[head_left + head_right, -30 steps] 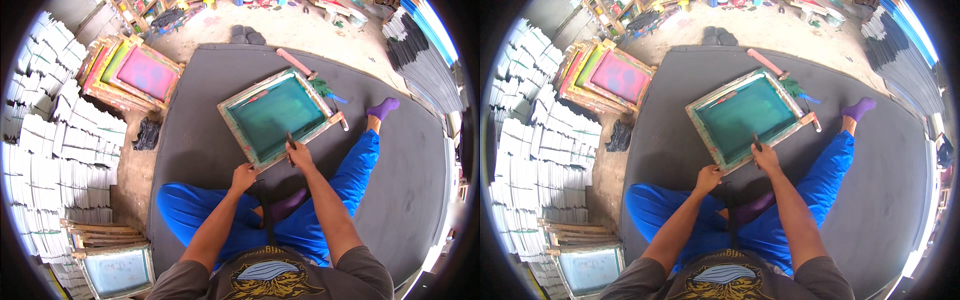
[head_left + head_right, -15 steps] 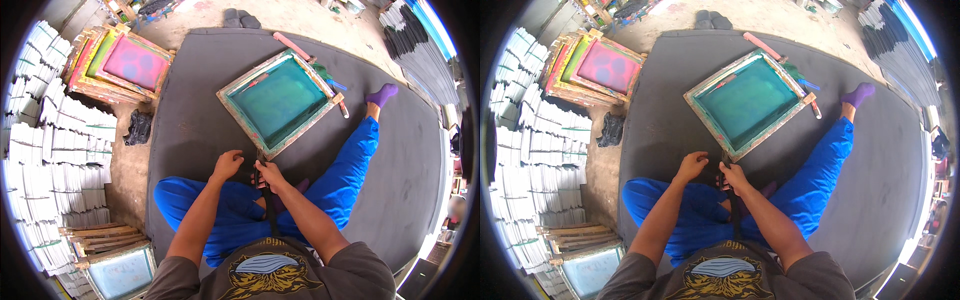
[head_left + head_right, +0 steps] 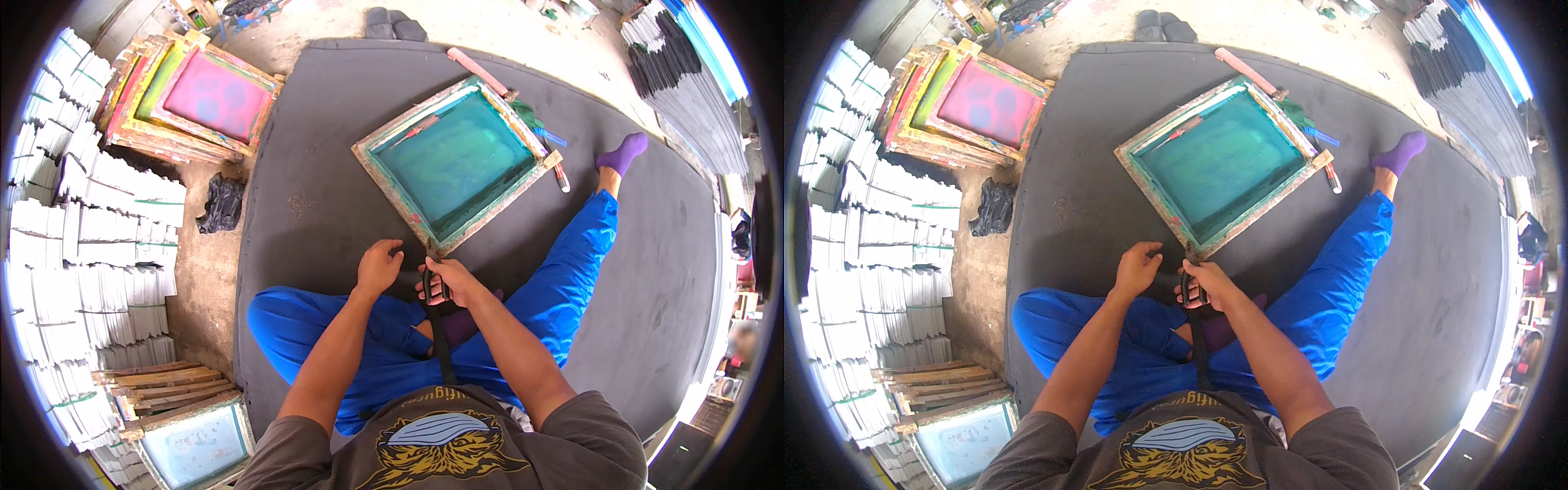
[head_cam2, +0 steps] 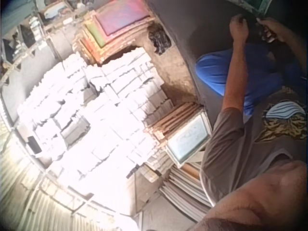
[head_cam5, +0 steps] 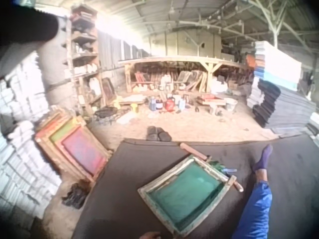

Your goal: The person sits on the floor and uses pliers and a screwdriver to scrape and remove material from the edges of a green screen printing frame. The person works along the frame's perimeter, occasionally switching tools.

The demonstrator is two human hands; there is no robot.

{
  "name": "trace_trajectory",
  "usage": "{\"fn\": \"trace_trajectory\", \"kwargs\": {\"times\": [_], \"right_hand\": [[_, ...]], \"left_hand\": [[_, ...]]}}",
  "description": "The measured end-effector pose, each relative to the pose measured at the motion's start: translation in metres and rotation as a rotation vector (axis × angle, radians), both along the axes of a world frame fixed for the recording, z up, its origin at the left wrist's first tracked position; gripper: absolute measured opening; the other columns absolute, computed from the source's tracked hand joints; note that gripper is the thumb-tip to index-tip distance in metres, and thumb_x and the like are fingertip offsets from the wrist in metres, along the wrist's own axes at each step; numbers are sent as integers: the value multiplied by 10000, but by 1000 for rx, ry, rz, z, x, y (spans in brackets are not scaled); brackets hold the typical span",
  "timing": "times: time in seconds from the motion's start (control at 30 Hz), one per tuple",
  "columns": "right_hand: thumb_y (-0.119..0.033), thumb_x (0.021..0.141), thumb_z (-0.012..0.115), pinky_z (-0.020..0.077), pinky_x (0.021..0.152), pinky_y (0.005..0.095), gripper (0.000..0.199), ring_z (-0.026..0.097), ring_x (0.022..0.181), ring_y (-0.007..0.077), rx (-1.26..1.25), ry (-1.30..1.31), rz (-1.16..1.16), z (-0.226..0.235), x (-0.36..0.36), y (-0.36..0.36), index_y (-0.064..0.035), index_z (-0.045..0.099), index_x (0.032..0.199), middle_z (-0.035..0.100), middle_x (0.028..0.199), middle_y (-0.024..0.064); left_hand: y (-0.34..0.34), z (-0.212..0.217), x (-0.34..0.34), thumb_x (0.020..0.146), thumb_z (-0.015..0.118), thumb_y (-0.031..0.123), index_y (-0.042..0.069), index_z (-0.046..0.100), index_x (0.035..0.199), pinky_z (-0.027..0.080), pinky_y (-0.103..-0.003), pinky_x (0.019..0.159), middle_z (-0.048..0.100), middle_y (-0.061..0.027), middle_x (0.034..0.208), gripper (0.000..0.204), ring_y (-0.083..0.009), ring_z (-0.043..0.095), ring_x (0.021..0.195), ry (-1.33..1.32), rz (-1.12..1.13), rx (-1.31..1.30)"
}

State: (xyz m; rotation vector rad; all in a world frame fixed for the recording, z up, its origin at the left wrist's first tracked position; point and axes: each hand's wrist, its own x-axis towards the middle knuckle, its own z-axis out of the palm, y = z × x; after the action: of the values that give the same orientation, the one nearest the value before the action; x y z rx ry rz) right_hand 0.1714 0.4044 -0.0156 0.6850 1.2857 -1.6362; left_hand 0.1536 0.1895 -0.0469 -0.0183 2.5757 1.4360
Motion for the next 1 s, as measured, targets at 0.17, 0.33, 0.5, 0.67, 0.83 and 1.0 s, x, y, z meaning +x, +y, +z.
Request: {"fn": "trace_trajectory", "kwargs": {"times": [0.17, 0.33, 0.5, 0.67, 0.83, 1.0], "right_hand": [[-501, 1063, 532, 607, 751, 474, 497, 742, 853, 294, -17, 10, 40, 3, 0, 3, -62, 561, 1294, 732, 1005, 182], [-500, 1064, 529, 607, 744, 473, 484, 740, 843, 294, -20, 13, 39, -2, -2, 6, -64, 574, 1270, 732, 981, 178], [-404, 1033, 627, 607, 632, 421, 370, 705, 708, 245, -25, -42, -72, -18, 0, 6, -59, 614, 1165, 707, 860, 138], [-205, 966, 693, 575, 532, 363, 178, 663, 627, 210, 62, 9, -181, -5, 5, -25, -44, 630, 1010, 657, 768, 95], [-111, 930, 653, 510, 451, 352, 94, 627, 540, 195, 235, 174, -304, -33, 18, -48, -21, 626, 922, 632, 703, 84], [-100, 931, 647, 458, 399, 350, 110, 591, 459, 186, 502, 358, -379, -57, 25, -73, 2, 637, 891, 635, 656, 90]], "left_hand": [[3, 2, 0, 883, 713, 125, 45, 737, 1196, 551, -377, 749, 723, -155, 1200, 324, -240, 677, 759, 17, -20, -9], [8, -4, -1, 915, 635, 58, 65, 706, 1260, 557, -431, 890, 629, -121, 1433, 352, -316, 702, 1011, 311, -87, -70], [22, 1, -1, 888, 605, 15, 106, 665, 1326, 554, -443, 933, 582, -45, 1497, 452, -346, 671, 1023, 326, -209, -193], [22, -4, 1, 850, 596, -2, 103, 637, 1371, 550, -460, 925, 561, -28, 1521, 533, -355, 670, 1026, 281, -267, -269], [22, -6, -1, 814, 587, -24, 94, 635, 1372, 556, -462, 905, 564, -28, 1519, 572, -371, 678, 996, 285, -290, -316], [19, -6, 0, 841, 575, 35, 137, 640, 1373, 551, -439, 895, 574, 15, 1511, 546, -294, 673, 1018, 253, -288, -385]]}}
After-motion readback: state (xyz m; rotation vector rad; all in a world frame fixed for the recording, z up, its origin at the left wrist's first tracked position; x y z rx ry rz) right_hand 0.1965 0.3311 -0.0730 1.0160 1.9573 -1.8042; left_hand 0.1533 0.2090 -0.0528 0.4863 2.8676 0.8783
